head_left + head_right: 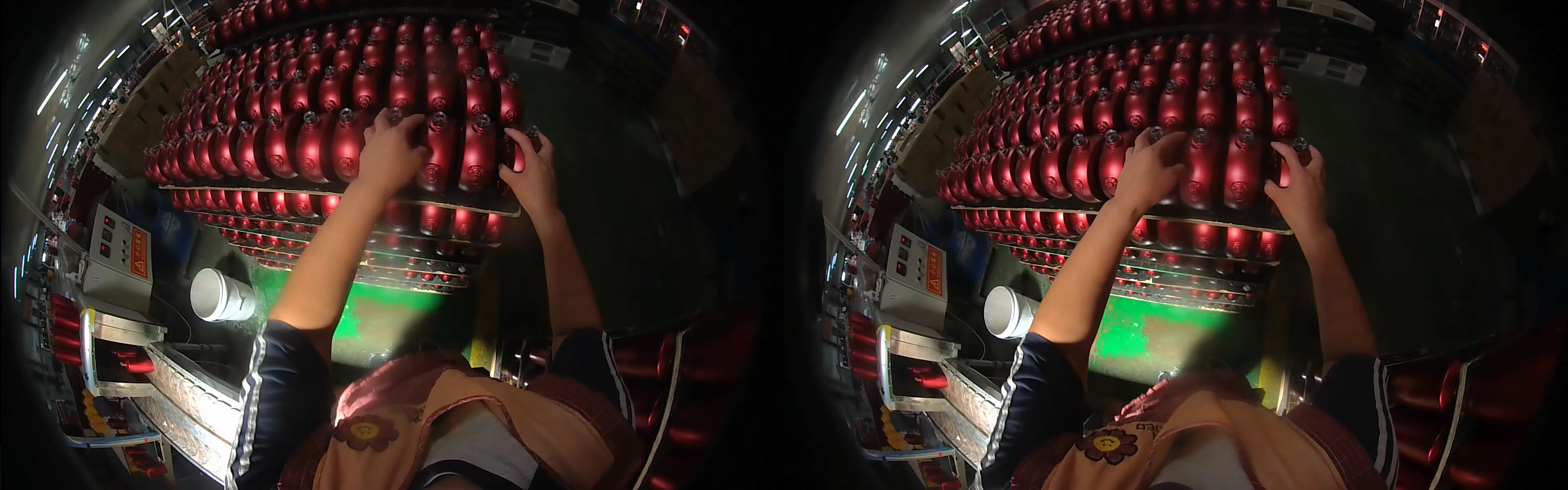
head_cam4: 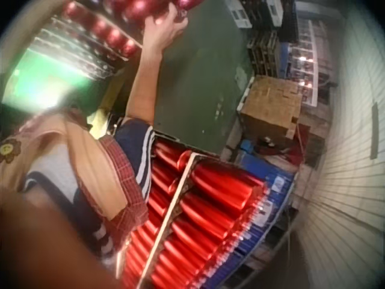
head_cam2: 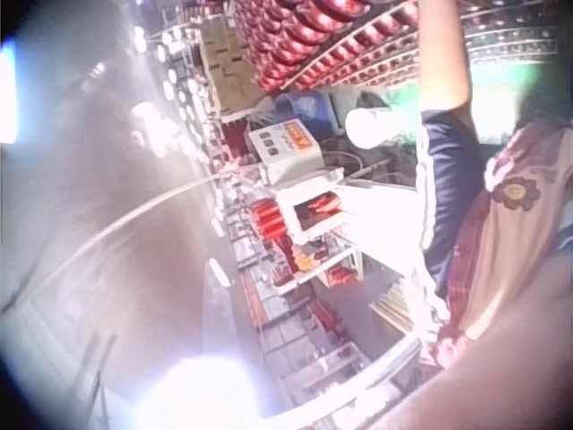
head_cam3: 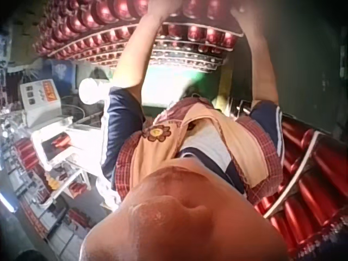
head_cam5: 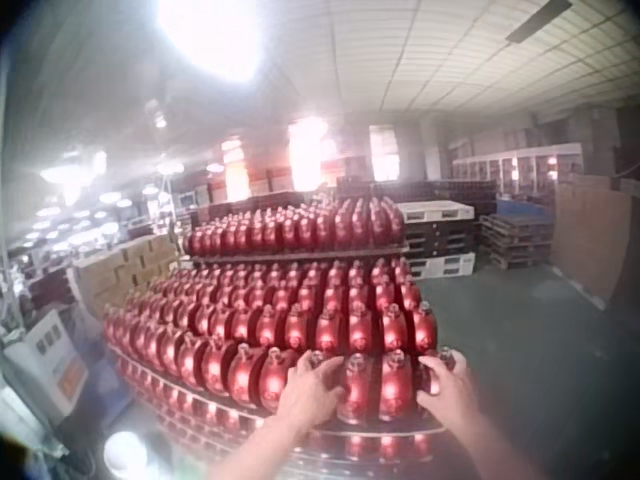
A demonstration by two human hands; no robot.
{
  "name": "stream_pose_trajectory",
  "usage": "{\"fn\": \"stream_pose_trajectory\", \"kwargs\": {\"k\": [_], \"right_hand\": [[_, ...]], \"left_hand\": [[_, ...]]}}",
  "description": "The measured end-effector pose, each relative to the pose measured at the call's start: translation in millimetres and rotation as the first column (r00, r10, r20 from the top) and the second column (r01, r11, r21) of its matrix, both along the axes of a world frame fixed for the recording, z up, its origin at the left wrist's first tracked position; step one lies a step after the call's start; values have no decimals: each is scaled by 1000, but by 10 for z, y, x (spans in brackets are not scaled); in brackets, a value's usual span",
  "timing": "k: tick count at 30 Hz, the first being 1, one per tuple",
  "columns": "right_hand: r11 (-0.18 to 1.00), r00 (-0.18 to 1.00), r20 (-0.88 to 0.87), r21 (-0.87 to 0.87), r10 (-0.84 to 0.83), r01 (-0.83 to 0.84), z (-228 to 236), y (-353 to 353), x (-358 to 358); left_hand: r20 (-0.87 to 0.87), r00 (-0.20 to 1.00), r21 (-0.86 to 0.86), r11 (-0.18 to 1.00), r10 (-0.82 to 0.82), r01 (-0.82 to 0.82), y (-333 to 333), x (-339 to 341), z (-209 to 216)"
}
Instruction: The person picks up red cylindrical containers from a rack, places them into a metal tray, and moves them around the workspace. They also operate a pallet jack to transport a stack of containers.
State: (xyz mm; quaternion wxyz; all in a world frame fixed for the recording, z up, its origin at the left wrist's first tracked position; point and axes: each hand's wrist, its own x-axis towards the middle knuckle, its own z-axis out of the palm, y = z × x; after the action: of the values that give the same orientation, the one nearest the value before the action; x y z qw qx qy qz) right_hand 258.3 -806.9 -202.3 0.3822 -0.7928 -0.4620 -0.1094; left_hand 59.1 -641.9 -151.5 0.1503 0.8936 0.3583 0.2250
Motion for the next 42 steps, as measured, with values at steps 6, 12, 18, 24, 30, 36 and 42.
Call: {"fn": "stream_pose_trajectory", "kwargs": {"k": [6,12,18,24,30,36,42], "right_hand": [[984,998,22,170,58,-60,-71,-80,111],[953,999,2,300,-38,36,173,-424,182],[823,996,-38,561,-77,85,753,-598,-204],[889,732,672,396,-109,-230,913,126,-1015],[702,763,586,421,273,-575,131,1662,-2792],[451,-875,-269,890,403,-66,22,3513,-5515],[772,-914,132,590,-383,-238,-687,5013,-7714]], "left_hand": [[75,996,-70,997,40,-34,129,-7,-208],[161,987,33,999,-7,2,5,-235,-152],[424,901,-23,994,-90,110,-117,-981,270],[841,498,-373,894,211,250,166,-2577,287],[832,54,-547,801,552,243,650,-4709,-342],[633,-386,-478,731,671,487,1680,-6727,-1066],[433,-591,-463,730,681,503,2670,-8096,-1920]]}}
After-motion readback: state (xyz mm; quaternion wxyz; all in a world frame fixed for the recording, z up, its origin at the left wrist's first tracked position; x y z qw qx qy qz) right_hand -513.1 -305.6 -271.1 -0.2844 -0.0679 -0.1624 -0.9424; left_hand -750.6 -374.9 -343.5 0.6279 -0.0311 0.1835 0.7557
